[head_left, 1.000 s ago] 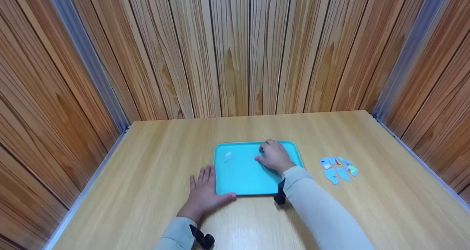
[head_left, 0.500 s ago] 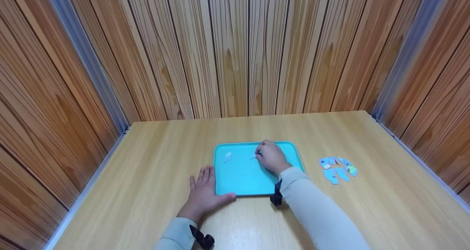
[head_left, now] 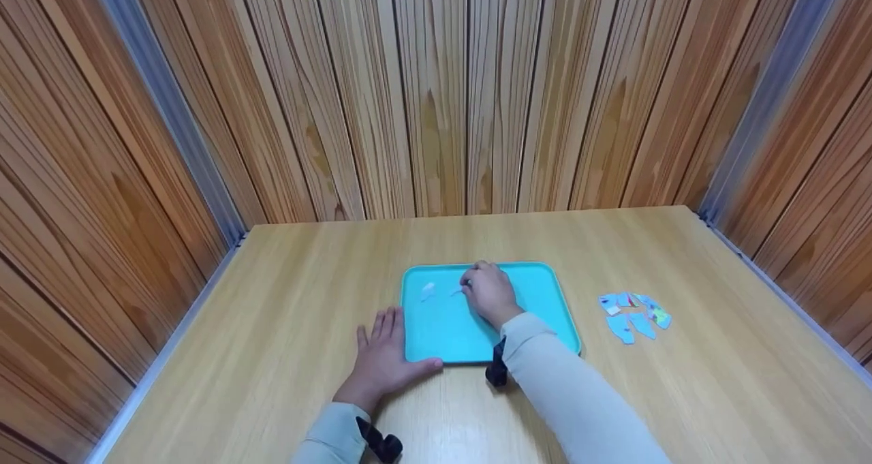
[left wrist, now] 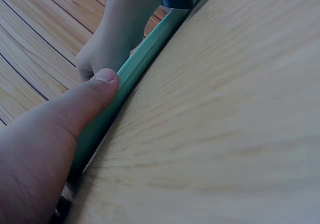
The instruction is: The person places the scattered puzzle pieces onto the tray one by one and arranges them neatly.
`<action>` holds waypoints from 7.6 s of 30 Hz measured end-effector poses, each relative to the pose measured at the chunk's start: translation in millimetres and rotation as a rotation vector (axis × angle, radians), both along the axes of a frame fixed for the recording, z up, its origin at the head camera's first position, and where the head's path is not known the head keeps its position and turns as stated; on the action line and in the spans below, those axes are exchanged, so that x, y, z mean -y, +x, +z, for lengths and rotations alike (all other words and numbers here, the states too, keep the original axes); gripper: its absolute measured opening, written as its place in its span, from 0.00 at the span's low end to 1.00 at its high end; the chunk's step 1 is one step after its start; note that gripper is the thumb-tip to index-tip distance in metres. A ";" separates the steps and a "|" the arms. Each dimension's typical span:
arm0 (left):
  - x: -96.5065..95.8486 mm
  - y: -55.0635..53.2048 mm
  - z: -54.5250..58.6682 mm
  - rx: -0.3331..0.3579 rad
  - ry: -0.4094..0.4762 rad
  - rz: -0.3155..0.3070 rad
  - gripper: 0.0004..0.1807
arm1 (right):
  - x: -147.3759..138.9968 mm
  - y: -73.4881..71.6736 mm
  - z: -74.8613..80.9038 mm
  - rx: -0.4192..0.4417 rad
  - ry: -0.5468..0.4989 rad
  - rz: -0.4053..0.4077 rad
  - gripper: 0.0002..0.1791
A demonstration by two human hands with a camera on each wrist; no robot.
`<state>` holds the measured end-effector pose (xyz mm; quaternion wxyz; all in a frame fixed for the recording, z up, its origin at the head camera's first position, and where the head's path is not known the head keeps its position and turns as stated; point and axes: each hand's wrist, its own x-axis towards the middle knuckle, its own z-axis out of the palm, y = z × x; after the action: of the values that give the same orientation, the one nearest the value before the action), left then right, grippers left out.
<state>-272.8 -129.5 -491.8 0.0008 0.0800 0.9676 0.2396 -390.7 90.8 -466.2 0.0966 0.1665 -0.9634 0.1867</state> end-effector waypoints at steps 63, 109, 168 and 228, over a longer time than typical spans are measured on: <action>1.8 0.0 0.6 -0.006 0.017 -0.013 0.73 | -187.1 46.8 11.8 0.028 -0.368 0.001 0.24; 1.7 -0.8 2.3 0.012 -0.002 -0.018 0.72 | -276.9 47.8 -11.8 0.147 -0.390 -0.180 0.24; 2.0 0.0 2.3 0.021 0.031 -0.031 0.72 | -141.6 33.9 -9.5 0.014 -0.429 -0.112 0.23; 2.8 -1.3 1.9 0.035 0.005 -0.016 0.72 | -30.2 14.6 -20.6 -0.019 -0.412 -0.092 0.15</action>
<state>-274.1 -132.3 -489.9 0.0195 0.0838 0.9661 0.2433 -376.1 121.0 -486.9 0.1460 0.1007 -0.9106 0.3734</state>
